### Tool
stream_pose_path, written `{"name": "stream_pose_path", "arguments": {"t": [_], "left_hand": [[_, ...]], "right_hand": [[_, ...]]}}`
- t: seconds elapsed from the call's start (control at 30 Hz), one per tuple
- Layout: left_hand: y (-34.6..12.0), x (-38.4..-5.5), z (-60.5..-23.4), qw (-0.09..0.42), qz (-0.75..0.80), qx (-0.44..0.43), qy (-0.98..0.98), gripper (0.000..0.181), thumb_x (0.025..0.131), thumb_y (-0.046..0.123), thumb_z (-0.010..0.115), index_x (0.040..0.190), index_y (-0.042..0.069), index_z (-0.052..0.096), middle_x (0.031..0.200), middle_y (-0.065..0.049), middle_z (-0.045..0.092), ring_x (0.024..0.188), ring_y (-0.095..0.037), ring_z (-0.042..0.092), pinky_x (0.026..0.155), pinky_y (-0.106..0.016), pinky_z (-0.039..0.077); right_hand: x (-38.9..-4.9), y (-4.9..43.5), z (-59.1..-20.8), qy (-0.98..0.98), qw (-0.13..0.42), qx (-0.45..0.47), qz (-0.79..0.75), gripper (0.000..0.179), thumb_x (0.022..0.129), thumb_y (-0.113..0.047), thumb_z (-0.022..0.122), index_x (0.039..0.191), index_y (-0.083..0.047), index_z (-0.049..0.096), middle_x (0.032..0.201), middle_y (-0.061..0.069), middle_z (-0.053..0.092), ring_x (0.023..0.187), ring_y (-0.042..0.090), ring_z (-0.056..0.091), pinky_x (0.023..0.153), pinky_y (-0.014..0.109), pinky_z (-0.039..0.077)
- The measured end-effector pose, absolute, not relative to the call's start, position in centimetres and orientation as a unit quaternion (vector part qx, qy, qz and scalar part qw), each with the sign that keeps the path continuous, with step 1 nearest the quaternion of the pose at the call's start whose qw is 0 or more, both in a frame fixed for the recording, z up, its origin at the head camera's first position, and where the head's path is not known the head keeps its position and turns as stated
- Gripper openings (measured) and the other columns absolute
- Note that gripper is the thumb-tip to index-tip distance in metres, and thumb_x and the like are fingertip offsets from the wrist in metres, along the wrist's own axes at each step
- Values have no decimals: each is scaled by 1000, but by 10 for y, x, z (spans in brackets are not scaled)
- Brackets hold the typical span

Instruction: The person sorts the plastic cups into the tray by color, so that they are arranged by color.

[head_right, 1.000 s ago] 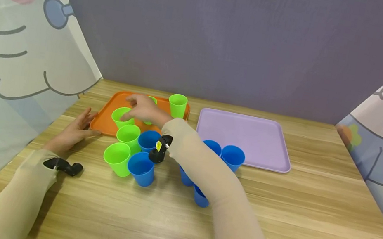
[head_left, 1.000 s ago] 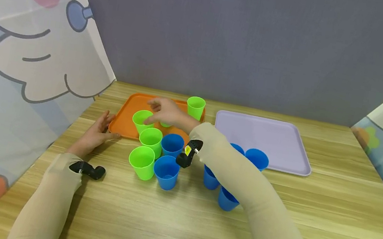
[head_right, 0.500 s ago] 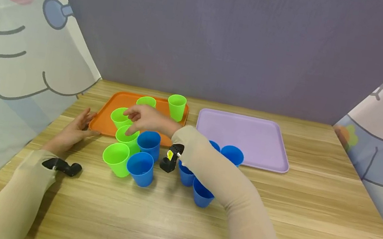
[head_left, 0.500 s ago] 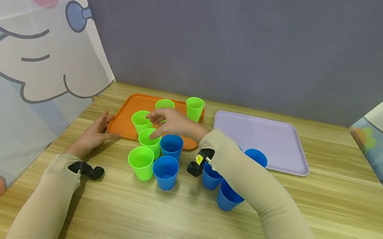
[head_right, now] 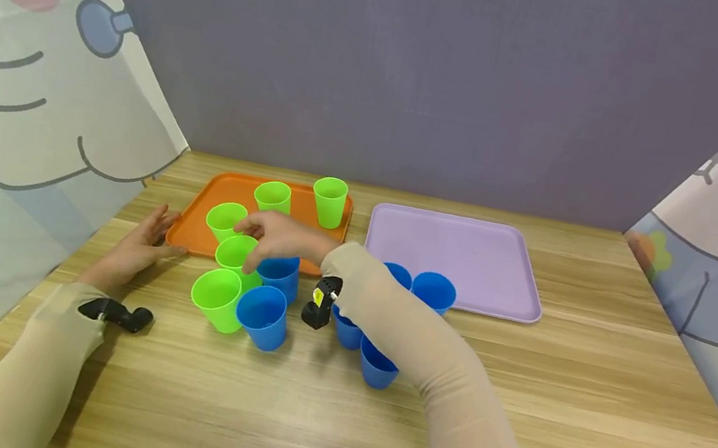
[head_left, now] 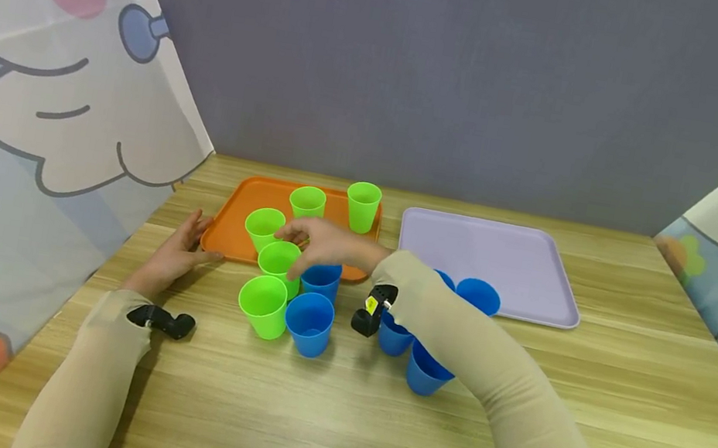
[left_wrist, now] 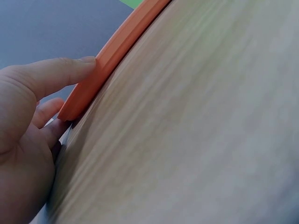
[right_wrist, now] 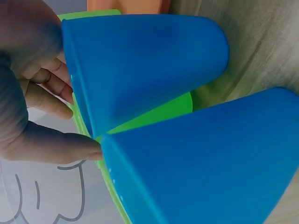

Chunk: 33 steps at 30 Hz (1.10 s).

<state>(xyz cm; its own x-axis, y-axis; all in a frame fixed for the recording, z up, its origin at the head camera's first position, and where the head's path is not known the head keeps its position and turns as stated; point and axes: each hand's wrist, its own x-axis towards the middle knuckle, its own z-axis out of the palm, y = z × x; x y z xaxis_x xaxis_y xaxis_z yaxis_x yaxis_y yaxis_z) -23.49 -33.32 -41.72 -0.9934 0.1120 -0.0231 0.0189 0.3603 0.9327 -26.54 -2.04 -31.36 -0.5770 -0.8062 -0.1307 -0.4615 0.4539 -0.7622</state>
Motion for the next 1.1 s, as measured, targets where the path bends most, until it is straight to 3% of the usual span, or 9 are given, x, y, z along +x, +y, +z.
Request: {"name": "stream_pose_path", "arguments": {"t": [1.1], "left_hand": [[-333,-233,-417,33,568,47,821,104,93,0,67,156,3,-16,163,-23,4,148,-43,3,118,-55,4]], "right_hand": [[-268,-24,-307,819,235,-387,-353,63,76,-8,84,134,-5,61,131,5,61,116,20,53,89,23,48]]}}
